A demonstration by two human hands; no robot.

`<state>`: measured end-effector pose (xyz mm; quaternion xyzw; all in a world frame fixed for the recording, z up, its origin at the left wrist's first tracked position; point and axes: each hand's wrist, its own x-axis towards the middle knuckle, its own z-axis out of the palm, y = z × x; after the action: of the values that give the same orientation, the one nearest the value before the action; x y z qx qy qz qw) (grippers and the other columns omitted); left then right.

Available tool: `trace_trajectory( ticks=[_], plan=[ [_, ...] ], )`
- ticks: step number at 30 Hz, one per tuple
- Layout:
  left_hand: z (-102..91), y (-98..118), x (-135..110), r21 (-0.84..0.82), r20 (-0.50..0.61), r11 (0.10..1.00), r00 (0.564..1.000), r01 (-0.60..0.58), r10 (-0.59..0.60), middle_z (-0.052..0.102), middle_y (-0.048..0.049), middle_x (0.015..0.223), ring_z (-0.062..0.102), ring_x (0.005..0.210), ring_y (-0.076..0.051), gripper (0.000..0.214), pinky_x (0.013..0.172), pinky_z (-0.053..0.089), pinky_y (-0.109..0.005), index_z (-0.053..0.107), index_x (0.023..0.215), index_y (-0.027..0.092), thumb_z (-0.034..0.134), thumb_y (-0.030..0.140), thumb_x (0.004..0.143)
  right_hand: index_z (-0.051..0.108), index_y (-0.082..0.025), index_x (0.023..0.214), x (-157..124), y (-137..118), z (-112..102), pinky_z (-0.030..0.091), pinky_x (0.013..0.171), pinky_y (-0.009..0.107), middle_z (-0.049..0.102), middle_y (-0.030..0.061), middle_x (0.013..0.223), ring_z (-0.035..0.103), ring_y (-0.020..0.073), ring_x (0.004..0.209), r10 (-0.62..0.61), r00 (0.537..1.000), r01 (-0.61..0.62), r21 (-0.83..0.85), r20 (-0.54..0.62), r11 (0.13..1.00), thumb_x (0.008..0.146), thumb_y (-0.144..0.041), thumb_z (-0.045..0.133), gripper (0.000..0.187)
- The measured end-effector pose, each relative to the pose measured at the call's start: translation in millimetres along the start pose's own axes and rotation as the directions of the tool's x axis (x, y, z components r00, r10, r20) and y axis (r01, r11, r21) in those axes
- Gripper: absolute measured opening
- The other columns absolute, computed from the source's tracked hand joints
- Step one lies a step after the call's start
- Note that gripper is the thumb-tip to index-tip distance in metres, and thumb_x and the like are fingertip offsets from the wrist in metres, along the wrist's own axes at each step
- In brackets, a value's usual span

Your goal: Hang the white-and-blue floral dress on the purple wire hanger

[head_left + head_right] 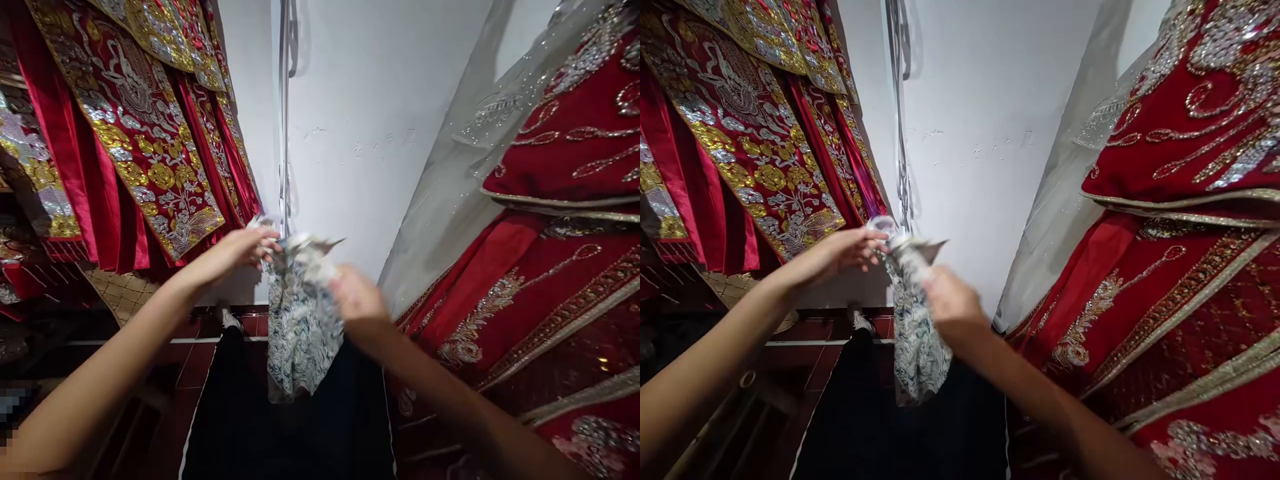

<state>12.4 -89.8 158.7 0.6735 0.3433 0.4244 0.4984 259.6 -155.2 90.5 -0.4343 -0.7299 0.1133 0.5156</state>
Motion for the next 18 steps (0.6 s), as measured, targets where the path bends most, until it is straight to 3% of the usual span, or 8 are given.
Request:
trace_trajectory(
  ticks=[2,4,7,8,10,13,16,18],
  plan=[
    [25.0,-14.5,-6.6,-0.064,0.042,0.988,0.989,0.143,-0.14,0.07,-0.009,0.093,0.064,0.081,-0.018,0.034,0.068,0.051,-0.029,0.068,0.099,0.013,0.068,0.043,0.083,0.06,-0.019,0.101,-30.3,-19.7,20.8,0.045,0.055,0.03,0.063,0.0021,0.072,0.057,0.0177,0.057,-0.05,0.979,0.064,-0.066,0.2,0.996,0.095,-0.038,0.047,0.025],
    [35.4,-30.2,-12.2,-0.188,0.002,0.962,0.979,0.199,-0.202,0.069,-0.0069,0.091,0.064,0.079,-0.016,0.028,0.072,0.05,-0.028,0.066,0.1,0.014,0.071,0.034,0.081,0.055,-0.018,0.119,-43.3,-28.6,31.5,0.052,0.067,0.034,0.068,0.0092,0.103,0.067,0.0235,0.078,-0.158,0.882,0.202,-0.055,0.444,0.978,0.092,-0.049,0.053,0.041],
    [22.4,-40.9,-22.2,-0.177,0.047,0.946,0.963,0.271,-0.267,0.067,-0.0052,0.082,0.061,0.07,-0.014,0.026,0.066,0.047,-0.025,0.066,0.101,0.013,0.07,0.026,0.08,0.045,-0.025,0.138,-32.5,-17.0,28.7,0.051,0.097,0.038,0.048,0.0097,0.145,0.059,0.0276,0.119,-0.28,0.707,0.339,0.036,0.65,0.94,0.089,-0.059,0.056,0.061],
    [13.2,-38.7,-26.4,-0.096,0.088,0.953,0.956,0.286,-0.278,0.066,-0.0048,0.079,0.06,0.068,-0.013,0.024,0.064,0.046,-0.024,0.066,0.1,0.013,0.069,0.027,0.081,0.044,-0.027,0.14,-23.8,-6.8,25.1,0.048,0.103,0.041,0.044,0.0087,0.149,0.055,0.0277,0.125,-0.272,0.72,0.341,0.016,0.639,0.94,0.091,-0.056,0.054,0.058],
    [-6.7,-25.6,-36.0,0.1,0.172,0.957,0.943,0.272,-0.286,0.066,-0.0048,0.079,0.061,0.07,-0.014,0.023,0.065,0.046,-0.025,0.067,0.099,0.014,0.066,0.032,0.085,0.04,-0.027,0.144,-4.2,20.3,18.8,0.043,0.108,0.049,0.039,0.0102,0.152,0.048,0.0294,0.132,-0.195,0.832,0.295,-0.117,0.52,0.948,0.095,-0.047,0.052,0.054],
    [-32.6,6.1,-49.4,0.339,0.269,0.913,0.907,0.227,-0.325,0.068,-0.006,0.085,0.063,0.075,-0.017,0.025,0.07,0.049,-0.028,0.068,0.099,0.017,0.059,0.039,0.091,0.016,-0.026,0.156,21.4,64.4,21.1,0.031,0.115,0.058,0.02,0.0148,0.16,0.026,0.0349,0.146,-0.151,0.945,0.245,-0.321,0.291,0.915,0.087,-0.039,0.063,0.084],
    [-50.6,32.2,-53.9,0.446,0.293,0.876,0.895,0.184,-0.337,0.069,-0.0072,0.09,0.062,0.07,-0.016,0.028,0.064,0.048,-0.027,0.07,0.099,0.019,0.057,0.043,0.092,0.005,-0.024,0.158,38.5,92.0,39.6,0.015,0.118,0.065,0.012,0.0168,0.161,0.014,0.0399,0.149,-0.284,0.929,0.36,-0.411,0.236,0.838,0.079,-0.037,0.07,0.103],
    [-60.4,38.3,-49.7,0.453,0.256,0.881,0.927,0.134,-0.273,0.07,-0.0072,0.088,0.059,0.064,-0.014,0.03,0.059,0.046,-0.025,0.071,0.098,0.019,0.059,0.045,0.09,0.005,-0.022,0.158,49.6,97.7,54.3,0.017,0.117,0.063,0.023,0.0187,0.156,0.023,0.0391,0.145,-0.373,0.902,0.431,-0.404,0.217,0.807,0.081,-0.034,0.067,0.099]
  ],
)
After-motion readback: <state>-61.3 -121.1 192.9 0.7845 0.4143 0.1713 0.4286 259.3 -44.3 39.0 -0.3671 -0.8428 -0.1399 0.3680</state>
